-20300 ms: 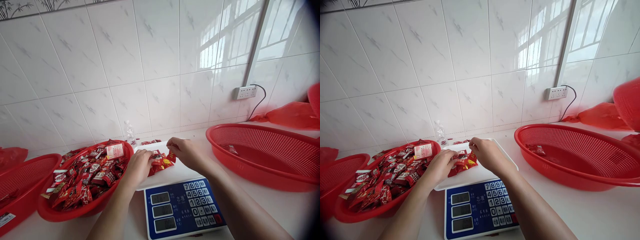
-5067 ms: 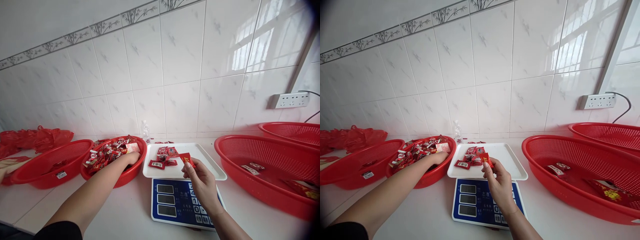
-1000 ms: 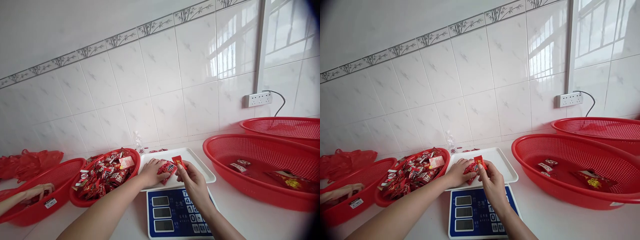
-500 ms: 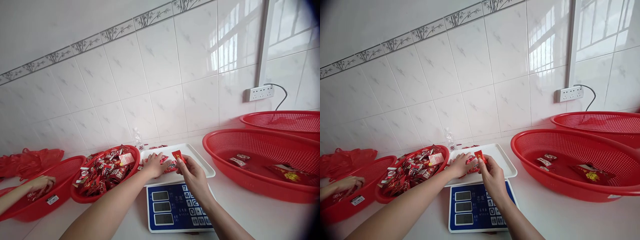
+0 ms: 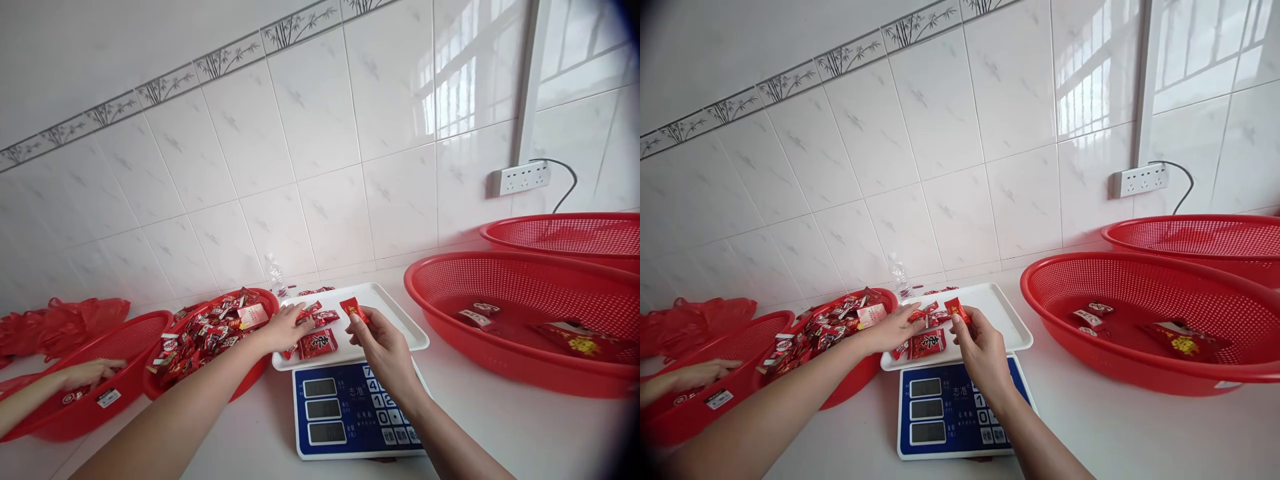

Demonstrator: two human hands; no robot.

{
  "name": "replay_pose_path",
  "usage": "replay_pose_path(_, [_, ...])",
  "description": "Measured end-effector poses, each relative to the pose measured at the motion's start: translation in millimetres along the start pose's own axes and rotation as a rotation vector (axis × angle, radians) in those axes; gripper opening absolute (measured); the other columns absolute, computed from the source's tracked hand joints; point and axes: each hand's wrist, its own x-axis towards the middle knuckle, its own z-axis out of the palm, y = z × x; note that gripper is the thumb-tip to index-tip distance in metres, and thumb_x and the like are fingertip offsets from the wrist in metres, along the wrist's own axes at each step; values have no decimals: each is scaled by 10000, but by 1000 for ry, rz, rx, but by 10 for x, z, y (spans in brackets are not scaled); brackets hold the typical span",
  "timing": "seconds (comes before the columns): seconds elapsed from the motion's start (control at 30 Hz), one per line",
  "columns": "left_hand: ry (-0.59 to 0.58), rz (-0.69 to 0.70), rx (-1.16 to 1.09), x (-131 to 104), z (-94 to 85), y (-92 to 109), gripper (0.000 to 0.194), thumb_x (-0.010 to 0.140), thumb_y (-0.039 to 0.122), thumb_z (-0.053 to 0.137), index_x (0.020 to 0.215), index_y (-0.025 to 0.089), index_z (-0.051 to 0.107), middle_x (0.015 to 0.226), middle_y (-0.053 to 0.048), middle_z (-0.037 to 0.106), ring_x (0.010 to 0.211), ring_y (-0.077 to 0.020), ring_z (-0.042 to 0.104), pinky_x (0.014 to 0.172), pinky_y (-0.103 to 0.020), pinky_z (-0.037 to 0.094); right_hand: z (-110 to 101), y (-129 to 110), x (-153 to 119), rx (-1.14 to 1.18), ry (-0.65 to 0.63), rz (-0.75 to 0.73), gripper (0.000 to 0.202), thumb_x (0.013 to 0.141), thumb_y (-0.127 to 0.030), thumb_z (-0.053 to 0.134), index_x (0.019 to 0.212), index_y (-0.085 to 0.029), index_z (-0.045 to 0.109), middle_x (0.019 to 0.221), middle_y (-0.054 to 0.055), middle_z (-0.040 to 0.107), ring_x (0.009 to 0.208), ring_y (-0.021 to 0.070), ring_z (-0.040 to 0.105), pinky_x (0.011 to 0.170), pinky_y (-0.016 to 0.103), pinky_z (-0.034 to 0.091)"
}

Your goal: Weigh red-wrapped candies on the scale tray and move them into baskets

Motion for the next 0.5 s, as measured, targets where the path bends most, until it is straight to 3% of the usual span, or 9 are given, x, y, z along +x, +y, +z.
replay_pose_path(0.1, [-29,-79,107,-77,174,25,810,814,754,332,1465,276,273,1543,-101,247,1432,-332,106,1122,-569,22,9,7,-9,-9,-15,-6,456,835,-596,522,960,-172,635,697,35,633,631,180,605,614,305,511])
replay_pose_path(0.17, [-65,-75,120,-78,252,49,834,808,768,312,1482,284,226,1562,-90,182,1438,-333,54,1114,-585,-7,12,18,-12,-12,-26,-11,459,837,-599,519,962,-173,634,695,32,627,631,179,605,613,303,509])
replay_pose_path(0.23, [-77,-12,98,-31,282,57,837,804,767,328,1476,276,248,1567,-79,173,1436,-330,77,1128,-558,55,11,29,-13,-20,-33,-10,460,841,-599,516,967,-173,633,696,27,625,628,175,604,612,295,502])
replay_pose_path(0.33, [-64,91,-30,120,249,29,844,776,754,427,1445,252,317,1535,-83,275,1398,-312,241,1123,-465,216,6,34,-14,-28,-35,-5,470,840,-605,516,978,-170,631,701,26,627,634,175,605,622,292,492])
replay_pose_path(0.4, [-42,80,-179,251,203,7,817,803,741,396,1436,230,324,1508,-95,334,1358,-287,338,1094,-411,292,3,30,-15,-20,-36,0,483,832,-612,520,985,-167,628,712,33,628,643,181,604,624,295,489])
replay_pose_path(0.5, [32,53,-205,439,175,21,760,855,703,314,1422,197,344,1497,-110,349,1367,-268,325,1104,-399,269,2,22,-12,1,-42,11,482,832,-611,521,992,-167,623,722,36,629,635,177,600,614,292,489])
